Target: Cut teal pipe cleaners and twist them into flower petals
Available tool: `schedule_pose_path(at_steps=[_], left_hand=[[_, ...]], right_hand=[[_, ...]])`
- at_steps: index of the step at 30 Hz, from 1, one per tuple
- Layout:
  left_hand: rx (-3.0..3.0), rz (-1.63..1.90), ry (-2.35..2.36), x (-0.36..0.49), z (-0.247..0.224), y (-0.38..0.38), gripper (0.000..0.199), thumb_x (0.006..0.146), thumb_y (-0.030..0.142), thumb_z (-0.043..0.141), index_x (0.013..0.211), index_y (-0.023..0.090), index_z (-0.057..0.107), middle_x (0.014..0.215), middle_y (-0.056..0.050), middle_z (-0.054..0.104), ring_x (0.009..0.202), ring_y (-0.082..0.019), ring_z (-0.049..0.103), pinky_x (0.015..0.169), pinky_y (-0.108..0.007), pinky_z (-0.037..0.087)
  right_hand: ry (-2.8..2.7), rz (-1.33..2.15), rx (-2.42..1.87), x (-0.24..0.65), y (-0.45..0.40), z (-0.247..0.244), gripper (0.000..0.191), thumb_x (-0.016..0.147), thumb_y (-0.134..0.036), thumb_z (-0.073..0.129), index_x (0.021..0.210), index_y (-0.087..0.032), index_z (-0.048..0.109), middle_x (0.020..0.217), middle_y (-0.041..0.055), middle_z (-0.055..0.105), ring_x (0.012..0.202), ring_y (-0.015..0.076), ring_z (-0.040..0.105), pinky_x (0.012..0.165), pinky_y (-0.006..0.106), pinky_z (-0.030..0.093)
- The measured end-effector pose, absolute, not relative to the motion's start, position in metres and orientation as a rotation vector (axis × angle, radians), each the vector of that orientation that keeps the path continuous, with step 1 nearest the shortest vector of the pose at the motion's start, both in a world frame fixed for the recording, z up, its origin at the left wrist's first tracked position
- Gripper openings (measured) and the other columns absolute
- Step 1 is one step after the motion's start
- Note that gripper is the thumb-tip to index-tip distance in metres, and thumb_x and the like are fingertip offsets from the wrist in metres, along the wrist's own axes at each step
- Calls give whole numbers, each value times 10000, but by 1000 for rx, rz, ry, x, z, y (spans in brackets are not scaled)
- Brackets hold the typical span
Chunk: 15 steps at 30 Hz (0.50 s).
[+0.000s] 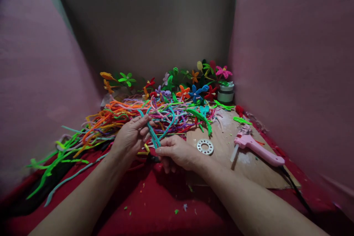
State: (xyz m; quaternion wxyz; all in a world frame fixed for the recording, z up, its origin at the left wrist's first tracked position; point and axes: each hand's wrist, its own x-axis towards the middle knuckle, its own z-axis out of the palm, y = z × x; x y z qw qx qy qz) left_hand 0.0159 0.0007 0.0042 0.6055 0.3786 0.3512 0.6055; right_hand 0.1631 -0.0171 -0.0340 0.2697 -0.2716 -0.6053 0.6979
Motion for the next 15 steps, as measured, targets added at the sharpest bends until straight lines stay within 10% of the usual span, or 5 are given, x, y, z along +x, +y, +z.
schedule_pose_path(at_steps=[15], left_hand=[[761,1570,792,10,8,6,146,731,59,570,644,132,479,554,36,522,319,3,278,288,-126,226]], right_hand=[[-1638,1969,-662,165,-20,-34,239,730,-309,560,554,-168,480,373,-57,494,296,65,444,283,152,309]])
